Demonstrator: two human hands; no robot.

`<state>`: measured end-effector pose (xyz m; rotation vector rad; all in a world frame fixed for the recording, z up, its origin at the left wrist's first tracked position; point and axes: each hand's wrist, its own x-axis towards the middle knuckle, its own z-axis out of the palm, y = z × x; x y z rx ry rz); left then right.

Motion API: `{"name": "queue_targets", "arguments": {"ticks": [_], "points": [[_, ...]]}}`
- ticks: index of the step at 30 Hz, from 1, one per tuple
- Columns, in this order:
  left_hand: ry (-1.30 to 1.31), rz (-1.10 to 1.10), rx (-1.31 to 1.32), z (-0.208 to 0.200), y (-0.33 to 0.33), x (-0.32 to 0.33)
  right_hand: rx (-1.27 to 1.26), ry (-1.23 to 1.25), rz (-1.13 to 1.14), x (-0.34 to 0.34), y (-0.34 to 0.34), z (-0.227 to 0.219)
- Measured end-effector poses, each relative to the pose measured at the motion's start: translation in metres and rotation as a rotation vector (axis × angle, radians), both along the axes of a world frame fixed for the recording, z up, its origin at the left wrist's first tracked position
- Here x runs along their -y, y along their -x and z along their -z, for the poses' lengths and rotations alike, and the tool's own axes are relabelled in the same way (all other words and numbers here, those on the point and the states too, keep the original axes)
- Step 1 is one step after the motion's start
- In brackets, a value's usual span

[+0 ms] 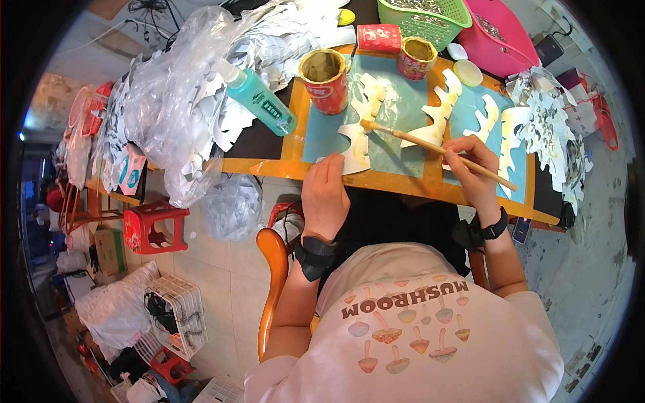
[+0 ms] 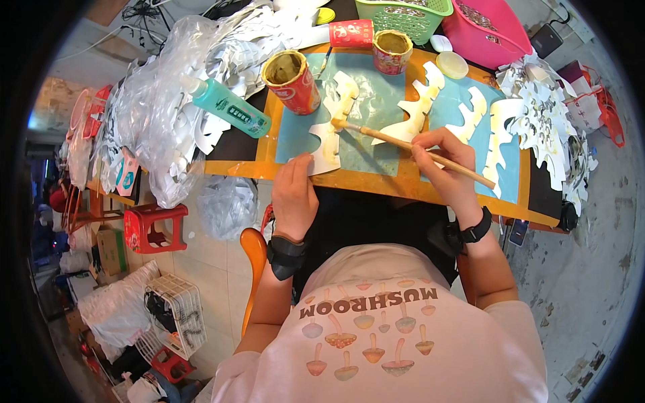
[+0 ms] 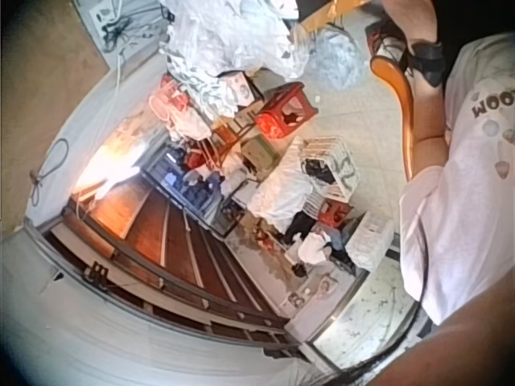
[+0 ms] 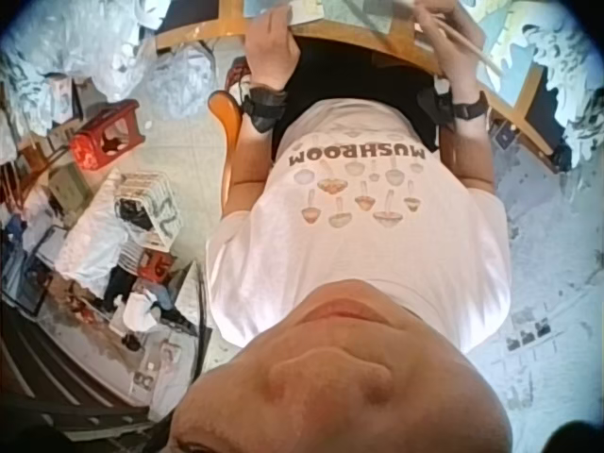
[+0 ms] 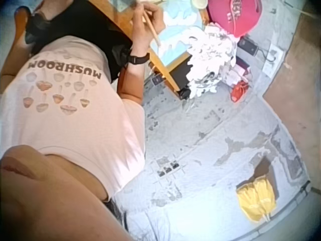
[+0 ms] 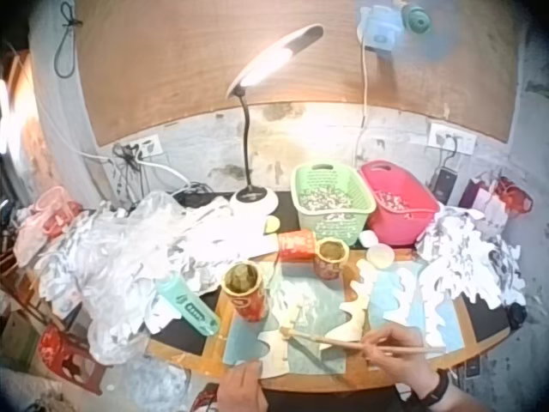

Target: The recorder is applying glue to white shoe upper components with a brush and attaching metal eyelets.

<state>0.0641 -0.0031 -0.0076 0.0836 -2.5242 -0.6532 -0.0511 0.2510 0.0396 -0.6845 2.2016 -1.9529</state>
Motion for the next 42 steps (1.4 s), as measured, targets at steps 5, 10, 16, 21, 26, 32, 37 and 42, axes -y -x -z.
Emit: {"name": "queue_targets", "arguments": {"ticks": [5,10,16,21,26,32,37,42], "points": [[-0.002,0.002,0.008,-0.001,0.0,0.0,0.029,0.102,-0.028,-0.001,-0.002,0.001],[0.002,0.003,0.001,0.001,0.0,0.001,0.152,0.147,0.153,0.011,-0.006,-0.008],[0.005,0.003,0.002,-0.001,0.0,0.0,0.199,0.14,0.177,0.004,-0.001,0.01],[0.003,0.007,0.009,0.0,-0.001,0.001,0.25,0.168,0.227,0.004,-0.001,0.011],[0.003,0.005,0.007,0.002,0.0,0.001,0.242,0.187,0.212,-0.002,-0.002,0.013],[0.007,0.001,0.005,0.001,0.0,0.001,0.237,0.21,0.228,0.005,-0.003,0.011],[0.005,0.007,0.007,0.001,0.0,0.002,0.194,0.252,0.267,0.005,-0.004,0.013],[0.001,0.006,0.009,0.0,0.0,0.002,0.227,0.222,0.263,0.0,-0.004,0.015]]}}
